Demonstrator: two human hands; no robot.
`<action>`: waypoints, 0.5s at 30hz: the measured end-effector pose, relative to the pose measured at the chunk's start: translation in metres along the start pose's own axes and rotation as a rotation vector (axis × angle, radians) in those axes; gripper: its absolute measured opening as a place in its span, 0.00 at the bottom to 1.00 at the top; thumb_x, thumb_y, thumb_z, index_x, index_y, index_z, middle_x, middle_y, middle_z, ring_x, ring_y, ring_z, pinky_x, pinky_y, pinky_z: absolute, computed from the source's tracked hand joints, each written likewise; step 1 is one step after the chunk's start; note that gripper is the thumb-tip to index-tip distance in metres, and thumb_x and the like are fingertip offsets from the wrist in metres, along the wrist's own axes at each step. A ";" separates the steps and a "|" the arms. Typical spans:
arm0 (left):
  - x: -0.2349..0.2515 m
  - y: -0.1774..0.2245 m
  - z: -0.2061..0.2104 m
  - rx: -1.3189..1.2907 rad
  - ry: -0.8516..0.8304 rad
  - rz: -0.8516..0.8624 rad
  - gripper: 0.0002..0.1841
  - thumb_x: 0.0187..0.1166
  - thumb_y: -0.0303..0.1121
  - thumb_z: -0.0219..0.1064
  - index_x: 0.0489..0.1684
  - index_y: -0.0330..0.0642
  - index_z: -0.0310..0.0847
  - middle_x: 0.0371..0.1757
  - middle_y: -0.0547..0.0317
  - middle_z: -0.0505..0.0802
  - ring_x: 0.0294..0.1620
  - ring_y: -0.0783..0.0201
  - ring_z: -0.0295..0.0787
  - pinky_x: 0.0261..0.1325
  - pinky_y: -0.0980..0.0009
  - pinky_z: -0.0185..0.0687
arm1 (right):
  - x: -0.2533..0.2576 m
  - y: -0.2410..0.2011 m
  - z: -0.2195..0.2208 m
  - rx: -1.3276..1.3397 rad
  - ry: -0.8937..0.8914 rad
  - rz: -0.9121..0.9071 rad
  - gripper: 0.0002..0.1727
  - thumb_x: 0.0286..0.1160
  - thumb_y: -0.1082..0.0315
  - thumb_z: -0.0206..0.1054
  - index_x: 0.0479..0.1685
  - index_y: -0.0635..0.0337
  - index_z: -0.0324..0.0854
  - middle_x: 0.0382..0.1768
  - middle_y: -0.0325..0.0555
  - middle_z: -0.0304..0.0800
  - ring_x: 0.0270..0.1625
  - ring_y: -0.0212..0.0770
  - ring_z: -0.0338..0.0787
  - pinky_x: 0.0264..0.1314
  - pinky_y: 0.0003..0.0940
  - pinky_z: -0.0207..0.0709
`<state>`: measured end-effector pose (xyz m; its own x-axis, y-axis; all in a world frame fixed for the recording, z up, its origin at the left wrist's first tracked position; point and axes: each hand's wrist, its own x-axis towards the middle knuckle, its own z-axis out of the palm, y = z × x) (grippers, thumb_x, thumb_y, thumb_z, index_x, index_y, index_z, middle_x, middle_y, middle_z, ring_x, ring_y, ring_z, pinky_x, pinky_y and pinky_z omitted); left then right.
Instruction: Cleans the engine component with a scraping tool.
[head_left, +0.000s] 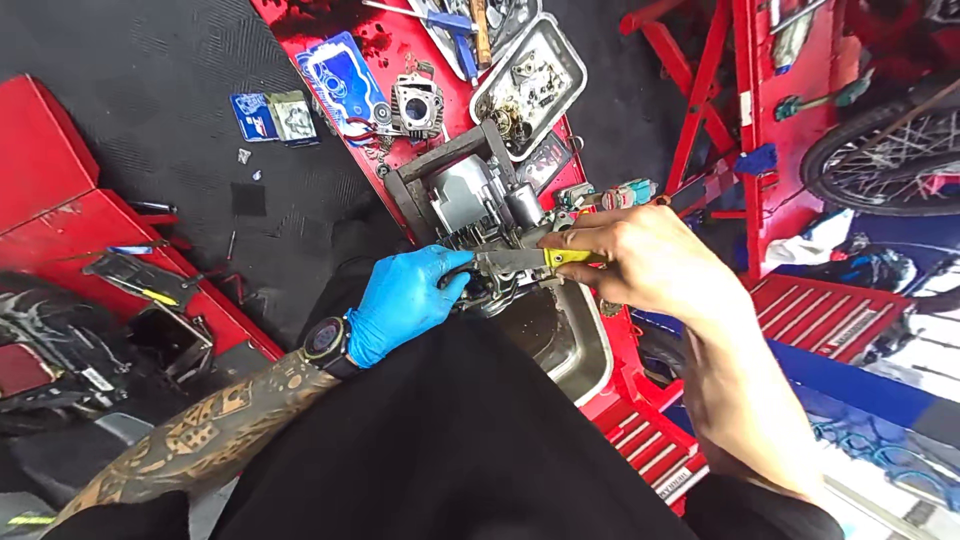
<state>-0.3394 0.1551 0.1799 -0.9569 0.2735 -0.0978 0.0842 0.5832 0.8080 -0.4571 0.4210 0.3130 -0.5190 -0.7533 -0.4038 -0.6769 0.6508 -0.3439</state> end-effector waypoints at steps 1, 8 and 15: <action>0.000 0.000 0.001 -0.008 0.008 0.006 0.16 0.84 0.43 0.61 0.60 0.58 0.93 0.54 0.64 0.96 0.52 0.65 0.94 0.50 0.57 0.90 | -0.003 0.002 0.004 0.014 0.008 0.013 0.15 0.70 0.53 0.69 0.52 0.39 0.95 0.36 0.32 0.92 0.36 0.37 0.91 0.35 0.48 0.80; 0.001 0.008 0.001 -0.001 0.061 -0.007 0.14 0.82 0.38 0.62 0.53 0.55 0.95 0.49 0.63 0.97 0.49 0.65 0.95 0.49 0.58 0.90 | -0.040 -0.017 0.048 0.129 0.099 0.186 0.22 0.80 0.47 0.62 0.66 0.42 0.90 0.41 0.42 0.93 0.35 0.40 0.90 0.37 0.47 0.82; 0.001 0.010 -0.002 -0.013 0.033 -0.027 0.12 0.80 0.41 0.67 0.53 0.55 0.95 0.50 0.64 0.96 0.50 0.65 0.94 0.52 0.57 0.90 | -0.055 -0.032 0.053 0.049 0.135 0.219 0.23 0.80 0.48 0.61 0.67 0.42 0.90 0.42 0.42 0.93 0.35 0.43 0.91 0.34 0.47 0.81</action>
<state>-0.3405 0.1599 0.1884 -0.9675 0.2320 -0.1002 0.0550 0.5803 0.8126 -0.3794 0.4465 0.3010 -0.7179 -0.5976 -0.3572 -0.5164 0.8012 -0.3024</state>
